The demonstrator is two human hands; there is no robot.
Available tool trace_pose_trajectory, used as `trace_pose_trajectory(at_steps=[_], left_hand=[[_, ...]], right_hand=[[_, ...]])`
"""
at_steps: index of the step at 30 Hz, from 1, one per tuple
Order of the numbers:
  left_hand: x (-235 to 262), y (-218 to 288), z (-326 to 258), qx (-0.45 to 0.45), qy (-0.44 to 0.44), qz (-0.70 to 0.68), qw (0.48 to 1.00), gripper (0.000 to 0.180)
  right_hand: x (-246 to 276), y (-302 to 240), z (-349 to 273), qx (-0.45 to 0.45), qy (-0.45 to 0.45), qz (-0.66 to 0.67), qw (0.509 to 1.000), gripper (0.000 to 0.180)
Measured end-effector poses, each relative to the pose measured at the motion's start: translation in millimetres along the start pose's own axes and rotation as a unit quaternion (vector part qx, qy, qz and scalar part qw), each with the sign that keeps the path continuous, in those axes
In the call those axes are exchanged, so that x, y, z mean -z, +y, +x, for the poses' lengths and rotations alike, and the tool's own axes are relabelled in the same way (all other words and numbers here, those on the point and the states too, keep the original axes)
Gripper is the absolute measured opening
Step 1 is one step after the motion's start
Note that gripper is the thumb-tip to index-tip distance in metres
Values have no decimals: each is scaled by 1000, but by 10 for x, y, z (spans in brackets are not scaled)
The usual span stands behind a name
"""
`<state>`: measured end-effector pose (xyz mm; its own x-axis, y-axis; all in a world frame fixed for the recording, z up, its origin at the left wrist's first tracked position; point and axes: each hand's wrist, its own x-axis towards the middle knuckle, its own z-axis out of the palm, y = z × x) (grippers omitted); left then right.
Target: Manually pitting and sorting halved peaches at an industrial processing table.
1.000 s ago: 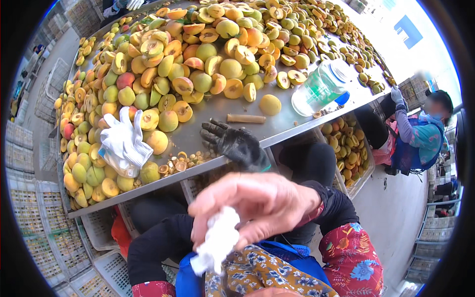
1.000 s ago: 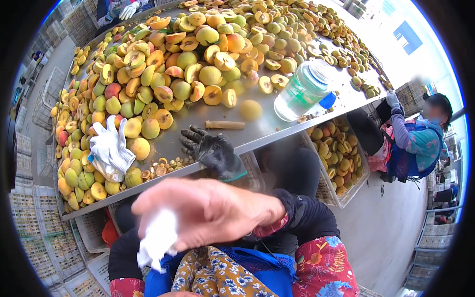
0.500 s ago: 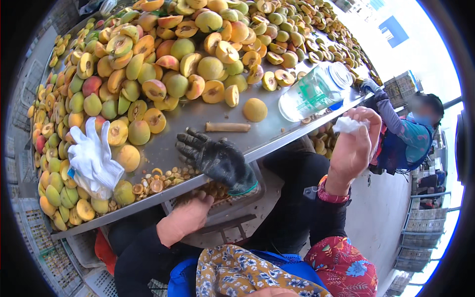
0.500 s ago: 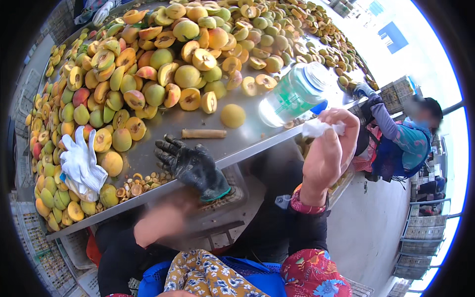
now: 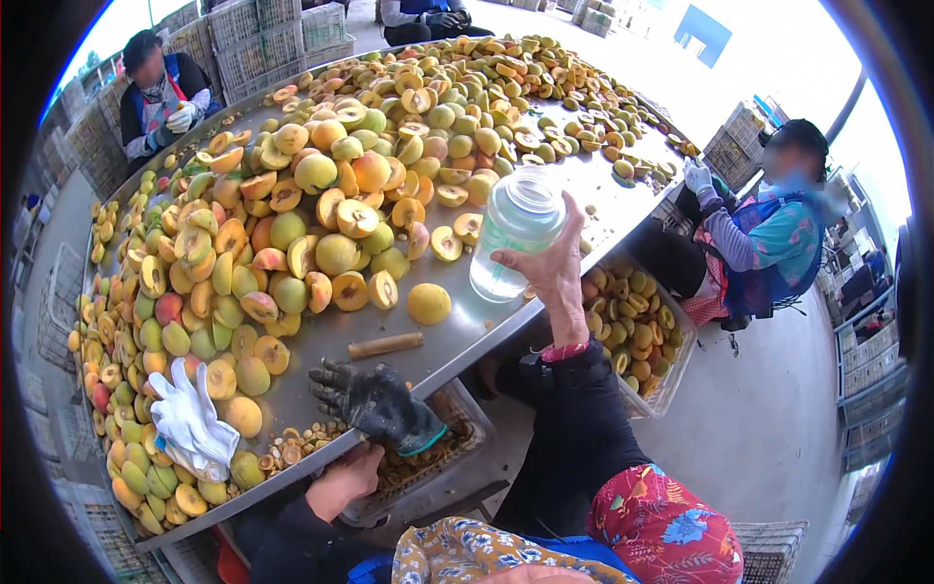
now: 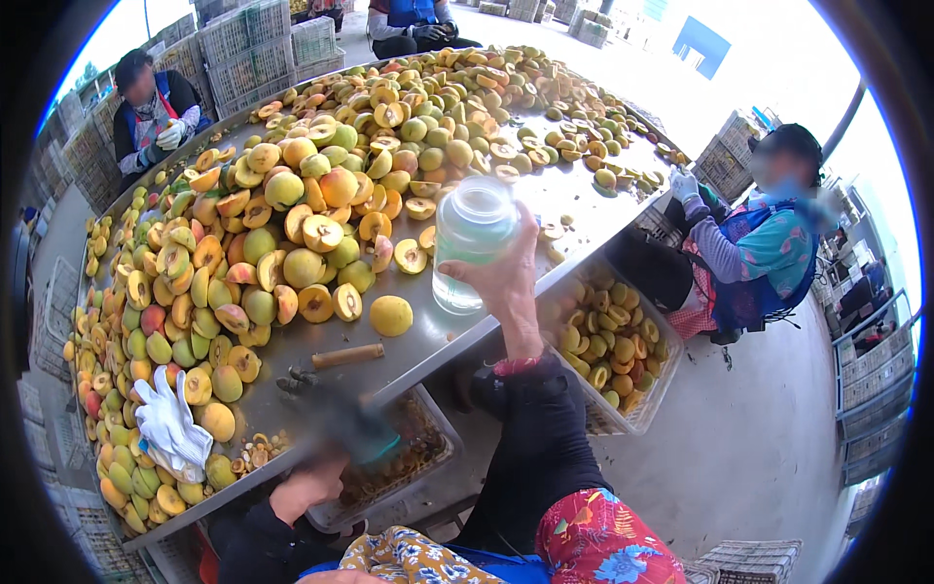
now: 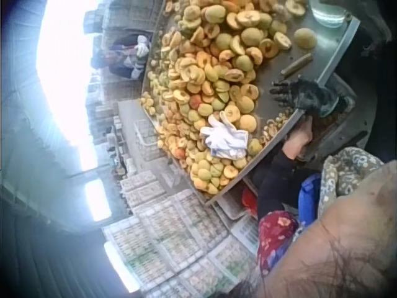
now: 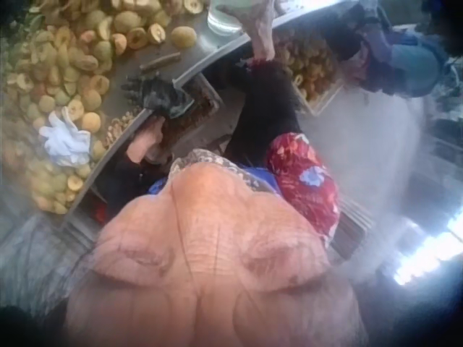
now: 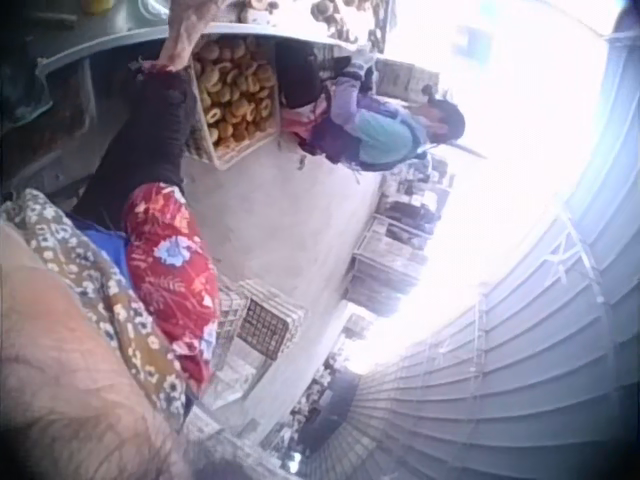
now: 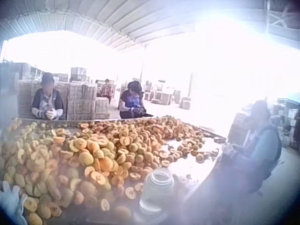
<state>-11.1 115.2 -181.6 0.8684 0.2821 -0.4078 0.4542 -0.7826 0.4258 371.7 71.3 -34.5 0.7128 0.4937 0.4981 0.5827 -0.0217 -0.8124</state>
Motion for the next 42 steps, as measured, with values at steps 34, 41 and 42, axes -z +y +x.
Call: trace_pose_trajectory(at_steps=[34,41,42], left_hand=[[160,-58,1,21,34,-7,999,40],[142,-138,-84,22,-3,-41,999,45],[130,-142,-93,24,-7,-47,999,45]], right_hand=[[581,-1233,-762,85,-89,384,915,70],[521,-1229,-750,234,-29,401,885,78],[515,-1208,-734,265,-21,389,882,77]])
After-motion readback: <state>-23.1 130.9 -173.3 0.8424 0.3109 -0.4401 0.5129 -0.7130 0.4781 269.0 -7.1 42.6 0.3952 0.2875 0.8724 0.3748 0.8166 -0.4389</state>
